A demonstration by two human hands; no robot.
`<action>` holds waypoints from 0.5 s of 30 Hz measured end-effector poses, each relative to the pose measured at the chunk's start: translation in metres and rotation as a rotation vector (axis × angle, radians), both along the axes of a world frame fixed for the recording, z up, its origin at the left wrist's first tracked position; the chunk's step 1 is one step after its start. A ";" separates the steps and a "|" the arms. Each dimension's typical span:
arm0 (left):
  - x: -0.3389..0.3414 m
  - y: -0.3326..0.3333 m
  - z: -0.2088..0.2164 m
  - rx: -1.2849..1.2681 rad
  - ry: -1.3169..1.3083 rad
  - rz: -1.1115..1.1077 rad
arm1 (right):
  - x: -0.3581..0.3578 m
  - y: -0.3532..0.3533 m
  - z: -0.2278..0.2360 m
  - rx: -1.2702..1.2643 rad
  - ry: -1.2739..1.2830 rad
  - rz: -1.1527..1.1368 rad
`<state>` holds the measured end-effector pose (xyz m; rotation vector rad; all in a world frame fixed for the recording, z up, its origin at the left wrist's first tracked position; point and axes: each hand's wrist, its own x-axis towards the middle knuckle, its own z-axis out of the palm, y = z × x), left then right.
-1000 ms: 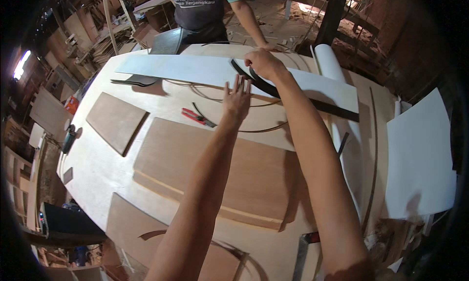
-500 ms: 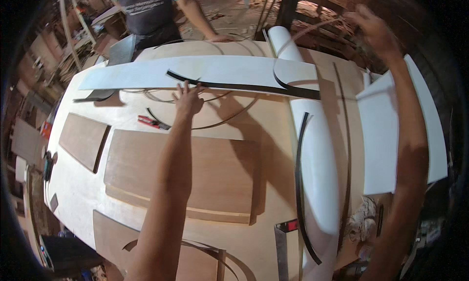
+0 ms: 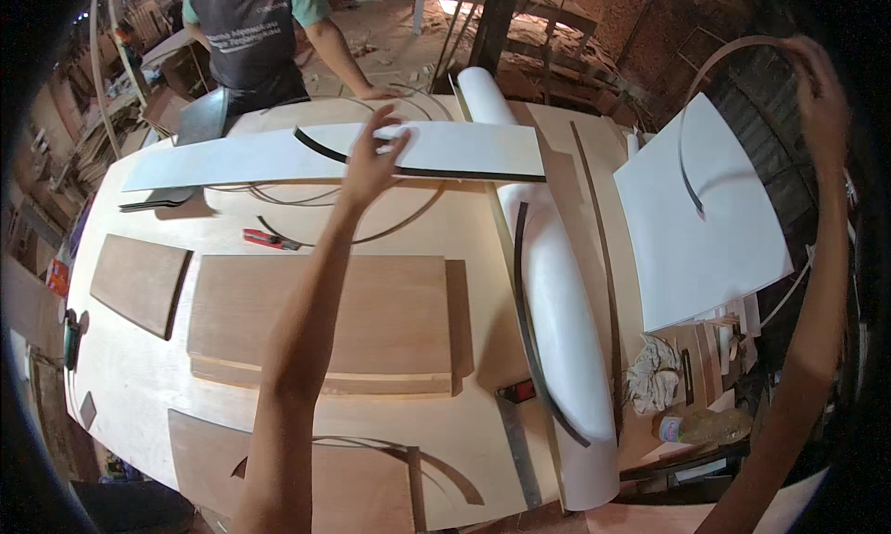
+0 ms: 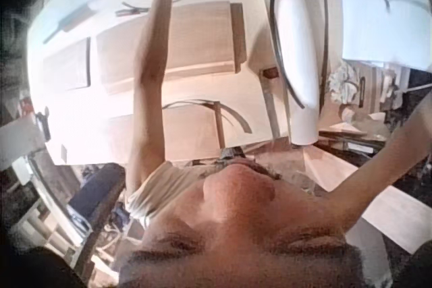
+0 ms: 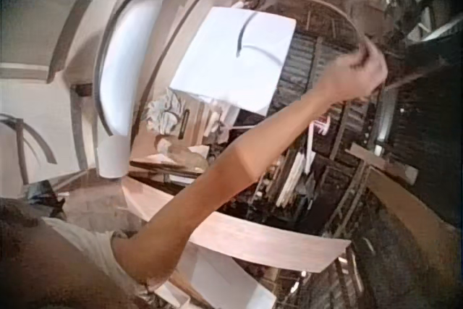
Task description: The person uses a handheld power sander to smooth the edges of a rectangular wooden board. They then pick up thin, curved wooden strips and fit them into grooves along the edges of the board, assembling a frame structure.
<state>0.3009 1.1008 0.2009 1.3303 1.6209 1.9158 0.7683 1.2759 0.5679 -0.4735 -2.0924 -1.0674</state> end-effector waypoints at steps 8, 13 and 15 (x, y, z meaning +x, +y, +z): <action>0.135 -0.225 0.235 0.518 0.400 -0.136 | -0.203 -0.321 -0.017 -0.182 -0.306 0.907; 0.104 -0.427 0.208 0.377 -0.393 -0.017 | -0.220 -0.493 -0.150 -0.887 0.043 0.978; 0.093 -0.510 0.160 0.433 -0.589 0.024 | -0.178 -0.560 -0.211 -1.325 -0.234 0.619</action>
